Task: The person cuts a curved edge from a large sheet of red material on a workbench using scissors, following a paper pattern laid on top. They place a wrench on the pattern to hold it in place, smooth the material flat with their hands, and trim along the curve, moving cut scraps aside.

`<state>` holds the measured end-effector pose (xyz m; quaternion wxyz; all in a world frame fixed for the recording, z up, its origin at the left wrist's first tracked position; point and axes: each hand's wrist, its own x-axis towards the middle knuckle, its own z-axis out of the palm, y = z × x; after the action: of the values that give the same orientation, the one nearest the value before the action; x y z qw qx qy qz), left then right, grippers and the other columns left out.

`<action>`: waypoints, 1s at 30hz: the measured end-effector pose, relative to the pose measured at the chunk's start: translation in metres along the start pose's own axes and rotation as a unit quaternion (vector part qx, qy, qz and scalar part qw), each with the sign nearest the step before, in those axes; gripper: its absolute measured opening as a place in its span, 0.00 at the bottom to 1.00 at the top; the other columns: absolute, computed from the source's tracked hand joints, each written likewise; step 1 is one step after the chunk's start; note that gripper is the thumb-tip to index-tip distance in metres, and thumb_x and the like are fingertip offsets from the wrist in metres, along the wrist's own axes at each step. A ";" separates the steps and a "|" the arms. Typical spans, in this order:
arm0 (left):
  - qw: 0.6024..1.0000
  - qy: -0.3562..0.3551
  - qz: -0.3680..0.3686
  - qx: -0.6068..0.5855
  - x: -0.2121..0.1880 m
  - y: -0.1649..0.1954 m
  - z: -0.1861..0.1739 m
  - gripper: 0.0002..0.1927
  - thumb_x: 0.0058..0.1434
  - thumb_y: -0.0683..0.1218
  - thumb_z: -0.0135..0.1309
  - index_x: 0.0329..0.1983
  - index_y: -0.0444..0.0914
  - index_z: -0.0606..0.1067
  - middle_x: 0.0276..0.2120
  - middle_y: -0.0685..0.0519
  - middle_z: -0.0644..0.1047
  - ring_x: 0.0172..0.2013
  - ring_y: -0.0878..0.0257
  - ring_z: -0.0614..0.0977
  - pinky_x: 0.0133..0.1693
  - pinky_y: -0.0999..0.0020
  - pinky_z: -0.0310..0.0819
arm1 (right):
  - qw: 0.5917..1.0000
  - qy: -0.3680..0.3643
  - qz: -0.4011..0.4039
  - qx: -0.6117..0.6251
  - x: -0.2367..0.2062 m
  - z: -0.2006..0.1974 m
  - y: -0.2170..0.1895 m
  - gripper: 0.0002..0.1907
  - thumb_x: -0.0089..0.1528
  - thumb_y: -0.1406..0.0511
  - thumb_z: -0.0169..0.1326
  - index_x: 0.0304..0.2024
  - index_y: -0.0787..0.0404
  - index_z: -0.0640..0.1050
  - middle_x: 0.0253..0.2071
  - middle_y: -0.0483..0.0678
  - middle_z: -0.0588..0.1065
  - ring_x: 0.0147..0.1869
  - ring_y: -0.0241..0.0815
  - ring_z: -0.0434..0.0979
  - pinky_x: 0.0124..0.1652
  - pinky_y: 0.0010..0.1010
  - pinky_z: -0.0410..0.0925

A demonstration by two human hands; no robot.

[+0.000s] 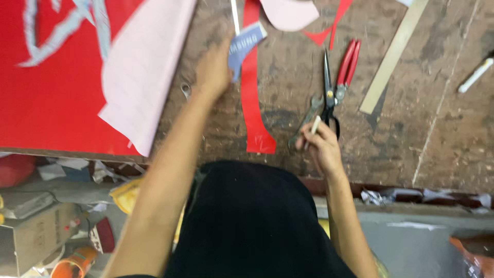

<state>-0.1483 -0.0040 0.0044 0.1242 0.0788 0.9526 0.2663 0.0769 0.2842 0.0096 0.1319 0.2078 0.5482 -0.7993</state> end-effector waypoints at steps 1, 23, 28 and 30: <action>1.000 0.004 -0.010 -0.018 -0.006 0.000 0.005 0.46 0.55 0.37 0.60 0.77 0.49 0.61 0.53 0.41 0.74 0.55 0.40 0.75 0.54 0.46 0.72 | 1.000 0.017 0.022 0.002 0.000 -0.001 0.003 0.07 0.62 0.70 0.50 0.42 0.64 0.76 0.28 0.47 0.74 0.28 0.37 0.74 0.29 0.25 0.64; 0.897 0.087 -0.049 -0.430 -0.178 0.077 -0.059 0.32 0.60 0.38 0.57 0.69 0.42 0.68 0.40 0.48 0.84 0.40 0.62 0.85 0.45 0.67 0.79 | 0.911 -0.147 -0.194 -0.333 0.033 0.147 -0.081 0.29 0.52 0.67 0.65 0.56 0.63 0.74 0.45 0.43 0.67 0.33 0.31 0.64 0.28 0.23 0.61; 0.871 0.090 -0.122 -0.466 -0.199 0.065 -0.098 0.29 0.61 0.39 0.59 0.67 0.40 0.71 0.43 0.49 0.85 0.42 0.61 0.84 0.46 0.66 0.80 | 0.933 -0.216 -0.080 -0.276 0.028 0.169 -0.057 0.08 0.65 0.65 0.63 0.39 0.65 0.79 0.28 0.40 0.69 0.32 0.30 0.64 0.30 0.25 0.59; 0.902 0.123 -0.041 -0.411 -0.201 0.059 -0.106 0.34 0.57 0.37 0.63 0.68 0.38 0.69 0.51 0.46 0.80 0.50 0.59 0.81 0.53 0.65 0.74 | 0.957 -0.212 -0.033 -0.196 0.021 0.174 -0.048 0.08 0.66 0.66 0.61 0.37 0.65 0.78 0.26 0.37 0.70 0.30 0.28 0.65 0.29 0.24 0.59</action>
<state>0.0198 -0.0493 0.1626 0.0383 -0.0520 0.7687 0.6364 0.0052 0.1402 0.0934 0.2562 -0.0145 0.6605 -0.7057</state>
